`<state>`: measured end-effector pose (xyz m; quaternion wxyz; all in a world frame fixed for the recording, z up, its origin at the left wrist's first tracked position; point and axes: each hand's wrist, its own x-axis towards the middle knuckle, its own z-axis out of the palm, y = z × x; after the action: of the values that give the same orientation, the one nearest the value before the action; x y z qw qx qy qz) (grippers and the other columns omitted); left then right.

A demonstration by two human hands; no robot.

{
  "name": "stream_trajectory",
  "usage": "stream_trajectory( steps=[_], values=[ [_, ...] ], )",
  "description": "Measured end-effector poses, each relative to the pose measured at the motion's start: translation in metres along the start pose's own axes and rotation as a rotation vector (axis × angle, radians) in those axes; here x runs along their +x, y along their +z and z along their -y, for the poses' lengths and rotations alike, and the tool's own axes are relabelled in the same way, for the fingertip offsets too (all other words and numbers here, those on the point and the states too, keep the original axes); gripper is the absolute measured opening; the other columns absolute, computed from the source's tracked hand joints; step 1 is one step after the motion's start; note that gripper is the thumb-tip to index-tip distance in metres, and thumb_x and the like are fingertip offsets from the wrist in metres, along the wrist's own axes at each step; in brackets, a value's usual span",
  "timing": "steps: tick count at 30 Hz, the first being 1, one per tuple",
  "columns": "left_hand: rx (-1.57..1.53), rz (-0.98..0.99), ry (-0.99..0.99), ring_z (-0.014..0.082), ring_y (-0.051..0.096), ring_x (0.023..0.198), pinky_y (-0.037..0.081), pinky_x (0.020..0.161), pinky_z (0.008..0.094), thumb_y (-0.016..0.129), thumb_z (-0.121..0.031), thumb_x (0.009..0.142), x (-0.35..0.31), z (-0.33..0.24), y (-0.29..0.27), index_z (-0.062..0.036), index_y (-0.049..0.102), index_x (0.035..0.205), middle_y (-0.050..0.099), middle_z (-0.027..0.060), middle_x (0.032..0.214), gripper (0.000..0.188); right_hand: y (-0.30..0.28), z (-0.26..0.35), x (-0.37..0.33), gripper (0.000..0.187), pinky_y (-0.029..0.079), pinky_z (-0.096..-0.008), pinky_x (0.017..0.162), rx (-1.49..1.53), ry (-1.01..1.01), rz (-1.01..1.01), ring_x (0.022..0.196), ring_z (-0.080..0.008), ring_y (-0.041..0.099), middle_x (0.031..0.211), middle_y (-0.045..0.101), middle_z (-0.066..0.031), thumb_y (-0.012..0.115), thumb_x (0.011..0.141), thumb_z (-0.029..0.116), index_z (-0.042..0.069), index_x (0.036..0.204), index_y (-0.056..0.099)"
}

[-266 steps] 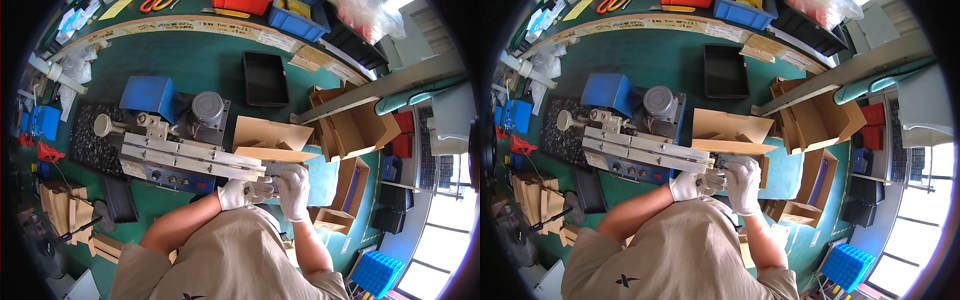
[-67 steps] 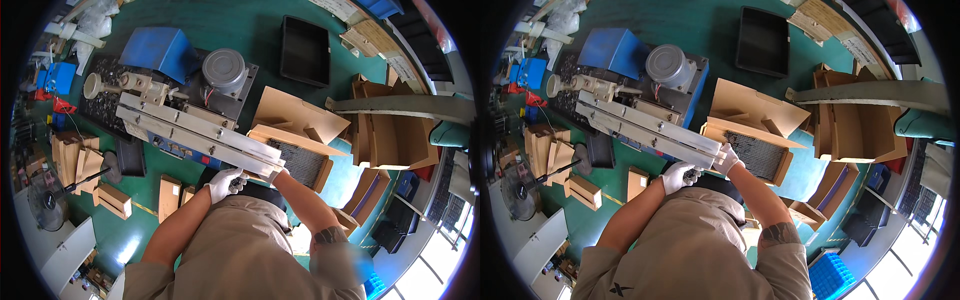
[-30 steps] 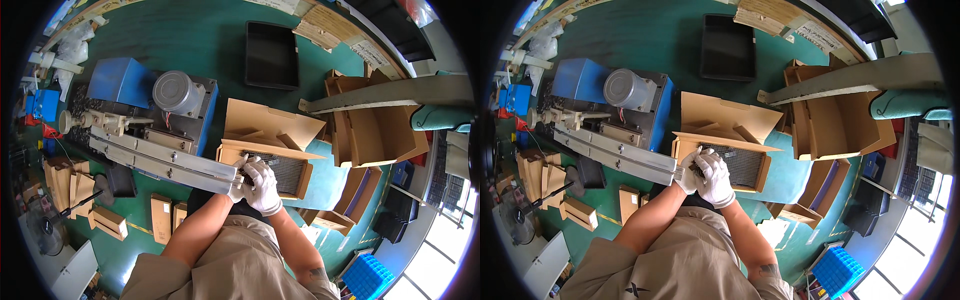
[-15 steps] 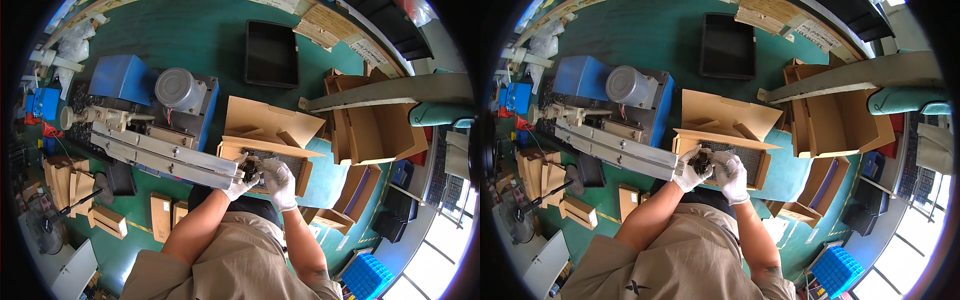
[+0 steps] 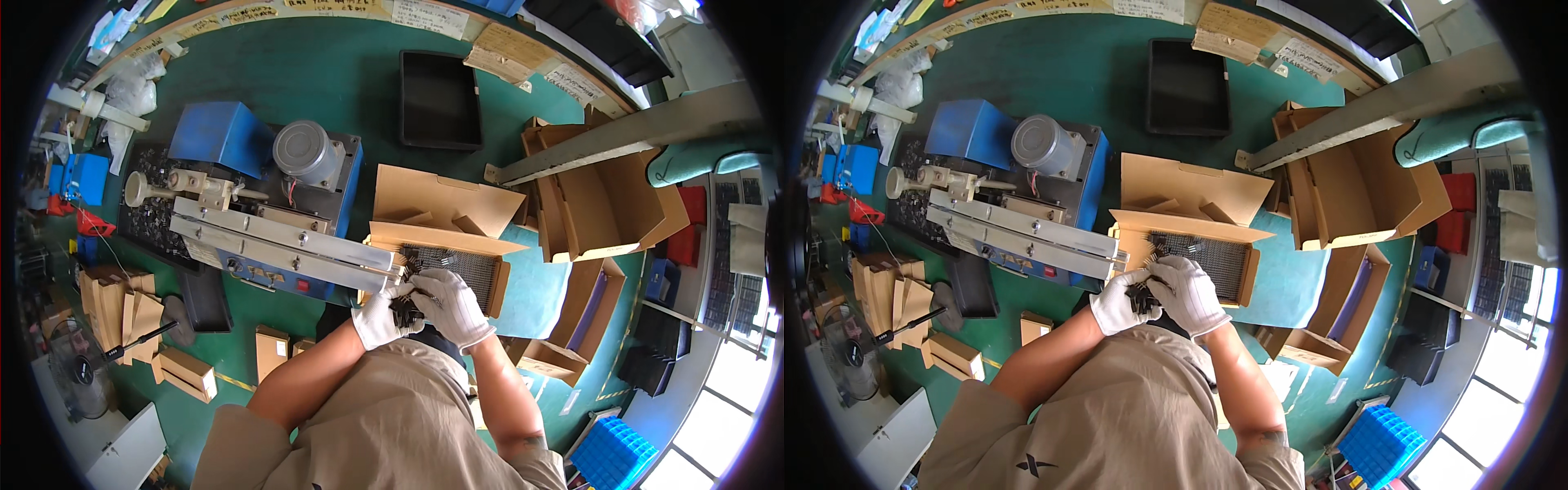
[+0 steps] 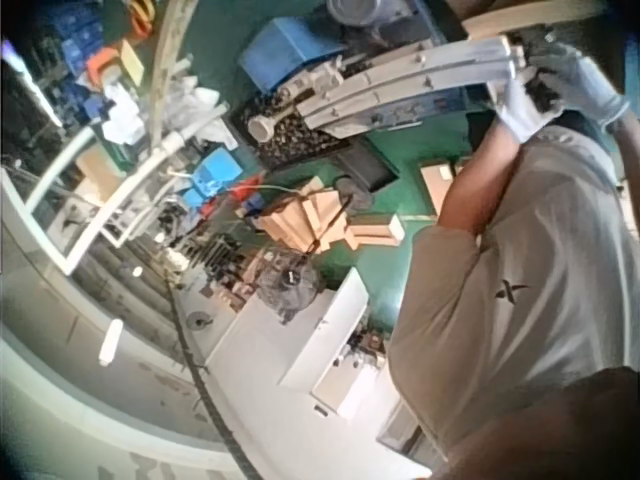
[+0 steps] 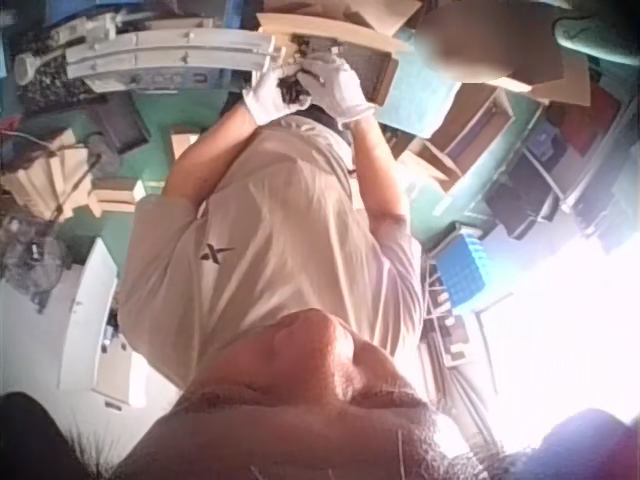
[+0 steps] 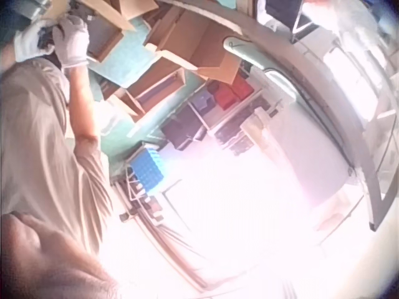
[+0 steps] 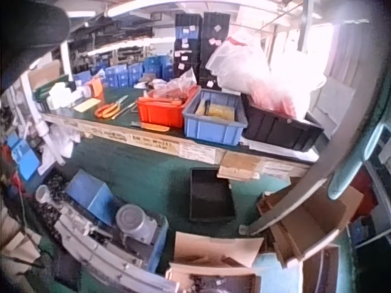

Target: The person uses a handheld tool to manipulate small black mechanical components on a workbench. They repeatedly pick up the parts, apply the tool, and place them into a cardboard box. The task involves repetitive handling of small hardware items in a workshop setting.

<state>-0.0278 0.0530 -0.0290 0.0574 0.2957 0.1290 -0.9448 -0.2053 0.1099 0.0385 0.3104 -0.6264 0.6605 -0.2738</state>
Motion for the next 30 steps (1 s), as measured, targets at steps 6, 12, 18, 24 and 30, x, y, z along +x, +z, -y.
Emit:
stream_trajectory(
  steps=[6, 12, 18, 24, 30],
  values=[
    [-0.034, 0.074, -0.111, 0.0291, 0.071, 0.095, 0.061, 0.072, 0.0443, 0.051, -0.028, 0.101, -0.02, 0.0, 0.0, -0.0067, 0.065, 0.118, 0.074, 0.0109, 0.105, 0.031, -0.007, 0.023, -0.01, 0.02, 0.06, -0.0321, 0.069, 0.285, 0.282, 0.062, 0.083, -0.0219, 0.071, 0.108, 0.068, -0.0171, 0.067, 0.09, 0.009, -0.006, 0.103, 0.07],
    [0.131, 0.14, -0.064, 0.0282, 0.071, 0.094, 0.059, 0.07, 0.0436, 0.051, -0.031, 0.102, -0.031, -0.014, 0.015, -0.0047, 0.064, 0.121, 0.073, 0.0121, 0.109, 0.036, -0.01, 0.054, -0.015, 0.016, 0.046, -0.022, 0.083, 0.848, 0.58, -0.257, 0.089, -0.0086, 0.058, 0.096, 0.066, -0.0002, 0.066, 0.093, 0.006, 0.002, 0.109, 0.068],
    [0.144, 0.187, -0.08, 0.0269, 0.071, 0.092, 0.059, 0.07, 0.0423, 0.053, -0.033, 0.101, -0.035, -0.026, 0.008, -0.0037, 0.064, 0.123, 0.072, 0.013, 0.11, 0.039, -0.002, 0.063, -0.003, 0.011, 0.054, -0.0297, 0.082, 0.881, 0.429, -0.398, 0.09, -0.0077, 0.062, 0.099, 0.07, -0.0038, 0.066, 0.096, 0.001, 0.0, 0.106, 0.069],
    [0.214, 0.104, -0.066, 0.0267, 0.071, 0.095, 0.059, 0.067, 0.0398, 0.057, -0.036, 0.099, -0.04, -0.037, 0.009, -0.0045, 0.065, 0.12, 0.072, 0.012, 0.109, 0.039, 0.007, 0.06, 0.013, 0.019, 0.051, -0.0303, 0.087, 0.353, 0.069, -0.448, 0.095, -0.0156, 0.062, 0.102, 0.07, -0.0078, 0.069, 0.09, -0.007, 0.004, 0.106, 0.07],
    [0.295, 0.086, -0.027, 0.024, 0.071, 0.095, 0.057, 0.058, 0.0344, 0.059, -0.04, 0.097, -0.055, -0.043, 0.023, -0.0099, 0.065, 0.118, 0.072, 0.0078, 0.106, 0.038, 0.022, 0.07, 0.019, 0.019, 0.053, -0.0292, 0.084, 0.378, 0.085, -0.534, 0.09, -0.0146, 0.063, 0.098, 0.066, -0.0048, 0.072, 0.087, -0.008, 0.002, 0.103, 0.075]
  ],
)
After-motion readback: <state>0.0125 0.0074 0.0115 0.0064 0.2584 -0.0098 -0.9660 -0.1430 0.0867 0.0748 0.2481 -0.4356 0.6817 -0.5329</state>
